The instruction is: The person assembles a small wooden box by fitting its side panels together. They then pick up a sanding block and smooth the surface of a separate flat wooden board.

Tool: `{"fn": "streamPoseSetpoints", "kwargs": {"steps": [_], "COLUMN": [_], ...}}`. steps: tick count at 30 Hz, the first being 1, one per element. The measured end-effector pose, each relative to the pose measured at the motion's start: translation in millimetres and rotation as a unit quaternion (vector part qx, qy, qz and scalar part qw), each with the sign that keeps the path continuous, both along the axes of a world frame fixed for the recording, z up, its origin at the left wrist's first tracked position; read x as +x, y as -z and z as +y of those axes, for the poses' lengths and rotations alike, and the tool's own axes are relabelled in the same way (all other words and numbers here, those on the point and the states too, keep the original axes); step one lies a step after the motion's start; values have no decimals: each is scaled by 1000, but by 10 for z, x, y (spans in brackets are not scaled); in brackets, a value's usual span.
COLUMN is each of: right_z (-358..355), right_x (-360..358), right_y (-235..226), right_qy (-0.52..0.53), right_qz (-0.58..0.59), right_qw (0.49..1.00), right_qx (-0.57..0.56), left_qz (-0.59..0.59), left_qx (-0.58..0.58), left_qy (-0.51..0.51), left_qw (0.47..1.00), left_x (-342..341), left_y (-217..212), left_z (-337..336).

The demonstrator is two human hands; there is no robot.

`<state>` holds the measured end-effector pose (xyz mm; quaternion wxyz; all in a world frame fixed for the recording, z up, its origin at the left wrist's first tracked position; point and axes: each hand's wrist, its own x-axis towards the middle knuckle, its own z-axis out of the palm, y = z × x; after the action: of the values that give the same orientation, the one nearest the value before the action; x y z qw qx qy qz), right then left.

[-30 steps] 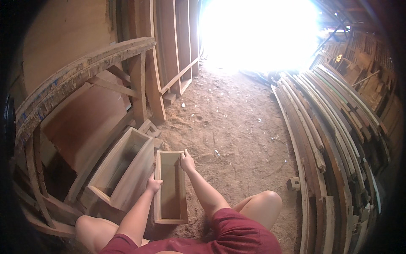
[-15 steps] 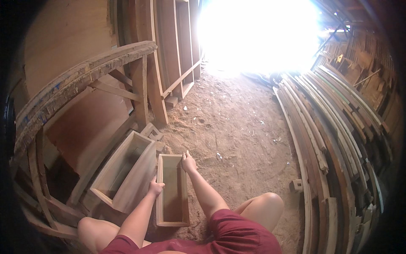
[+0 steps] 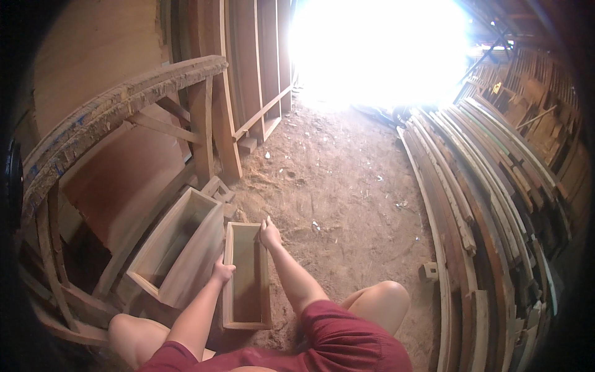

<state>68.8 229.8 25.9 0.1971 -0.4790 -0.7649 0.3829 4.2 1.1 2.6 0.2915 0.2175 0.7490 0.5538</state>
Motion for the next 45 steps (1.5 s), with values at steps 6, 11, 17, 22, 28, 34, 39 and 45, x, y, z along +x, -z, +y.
{"fn": "streamPoseSetpoints", "kwargs": {"steps": [6, 11, 17, 22, 28, 34, 39, 45], "right_z": [-375, 463, -373, -206, 270, -131, 85, 413], "right_x": [31, 25, 134, 217, -34, 238, 49, -41], "right_y": [-96, 153, -207, -156, -24, 89, 61, 296], "right_qy": [7, 32, -21, -11, -19, -56, -40, -31], "right_qz": [-13, -44, -87, -69, -91, -7, 41, 55], "right_qw": [1000, 998, 995, 997, 995, 998, 997, 998], "right_qx": [-24, -23, -47, -24, 29, -1, -60, 0], "left_qz": [4, 0, -30, -5, -23, 12, -21, -20], "left_qx": [25, 62, 14, 31, 49, 22, 26, 35], "left_qy": [-17, 38, 2, -1, 14, 8, 17, 14], "left_qw": [1000, 997, 999, 1000, 998, 1000, 999, 999], "left_x": [-89, 56, -65, 56, 10, -30, 30, 64], "left_y": [156, 148, 110, -107, 69, 150, 10, -13], "left_z": [-95, 265, -96, 37, 142, 43, 27, 95]}}
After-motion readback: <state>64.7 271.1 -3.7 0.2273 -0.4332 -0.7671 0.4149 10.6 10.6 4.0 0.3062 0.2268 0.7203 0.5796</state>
